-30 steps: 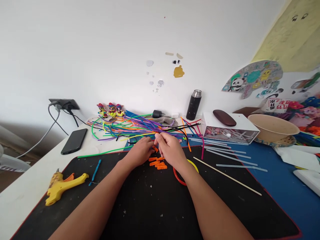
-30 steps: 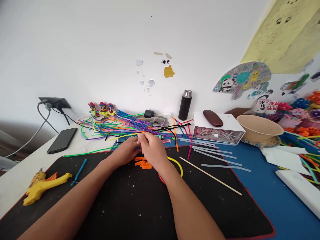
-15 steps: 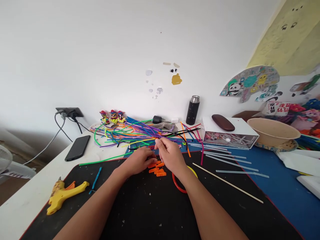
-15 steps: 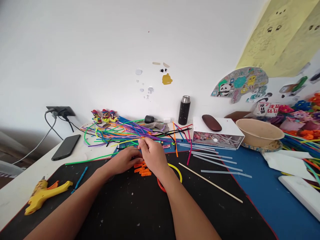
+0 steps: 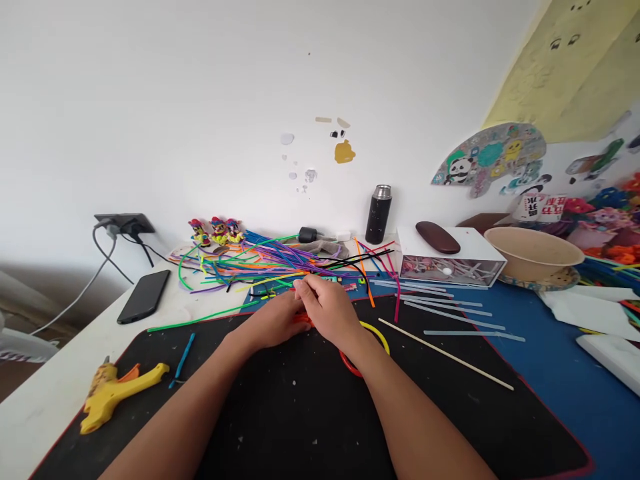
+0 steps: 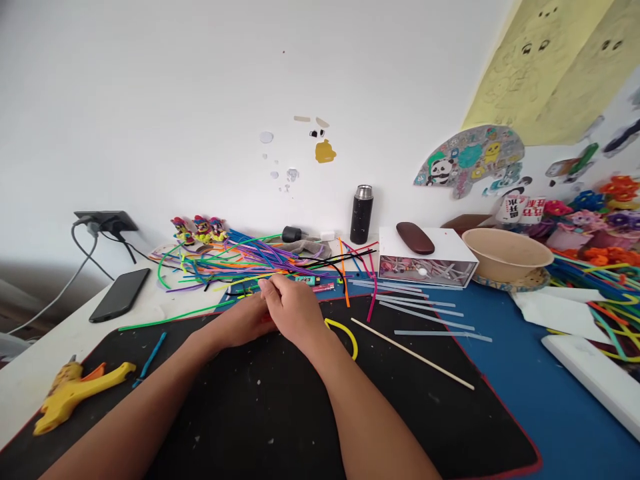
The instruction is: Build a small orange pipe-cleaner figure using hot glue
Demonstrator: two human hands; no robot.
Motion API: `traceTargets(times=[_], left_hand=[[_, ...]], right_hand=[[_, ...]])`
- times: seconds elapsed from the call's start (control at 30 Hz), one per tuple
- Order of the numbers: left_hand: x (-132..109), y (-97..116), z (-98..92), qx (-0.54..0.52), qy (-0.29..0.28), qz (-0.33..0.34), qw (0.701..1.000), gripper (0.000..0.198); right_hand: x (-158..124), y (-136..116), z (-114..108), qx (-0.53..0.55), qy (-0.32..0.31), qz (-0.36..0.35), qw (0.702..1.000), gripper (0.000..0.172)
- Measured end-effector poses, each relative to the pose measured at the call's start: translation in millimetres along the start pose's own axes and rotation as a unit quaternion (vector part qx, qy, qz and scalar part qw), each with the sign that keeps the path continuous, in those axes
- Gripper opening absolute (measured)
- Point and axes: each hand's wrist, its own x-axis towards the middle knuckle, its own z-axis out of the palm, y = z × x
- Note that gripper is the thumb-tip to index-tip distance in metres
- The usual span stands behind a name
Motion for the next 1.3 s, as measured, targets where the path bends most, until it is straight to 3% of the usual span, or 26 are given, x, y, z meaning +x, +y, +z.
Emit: traceTargets(times=[0.13, 0.3, 0.5, 0.7, 0.97, 1.1, 1.3], left_hand=[[1.4, -5.8, -3.3, 0.005, 0.011, -0.025, 1.000, 0.030], [-6.2, -10.6, -11.1, -0.013, -0.011, -0.053, 0.998, 0.050], [-10.1, -12.5, -15.4, 0.023, -0.024, -0.102, 0.994, 0.031], [-4.4, -11.7, -13.3, 0.049, -0.030, -0.097, 0.994, 0.011], [8.7, -17.5, -11.0, 0.085, -0.023, -0.076, 0.993, 0.020], [8.3, -20.6, -15.0, 0.073, -0.010, -0.074, 0.995, 0.025], [-1.5, -24.0, -15.4, 0.029, 0.023, -0.136, 0.990, 0.016]], right_hand=[[1.0, 2.1, 0.0, 0.008, 0.002, 0.005, 1.000, 0.038], [3.2, 8.3, 1.1, 0.063, 0.014, 0.056, 0.996, 0.044], [8.0, 17.1, 9.6, 0.140, 0.045, 0.088, 0.985, 0.047], [20.7, 13.2, 11.7, 0.162, 0.060, 0.075, 0.982, 0.048], [28.7, 20.6, 27.8, 0.122, 0.017, 0.058, 0.991, 0.046], [26.3, 25.0, 18.0, 0.094, 0.023, 0.061, 0.993, 0.047], [20.3, 24.3, 1.0, 0.066, 0.060, 0.072, 0.993, 0.047]])
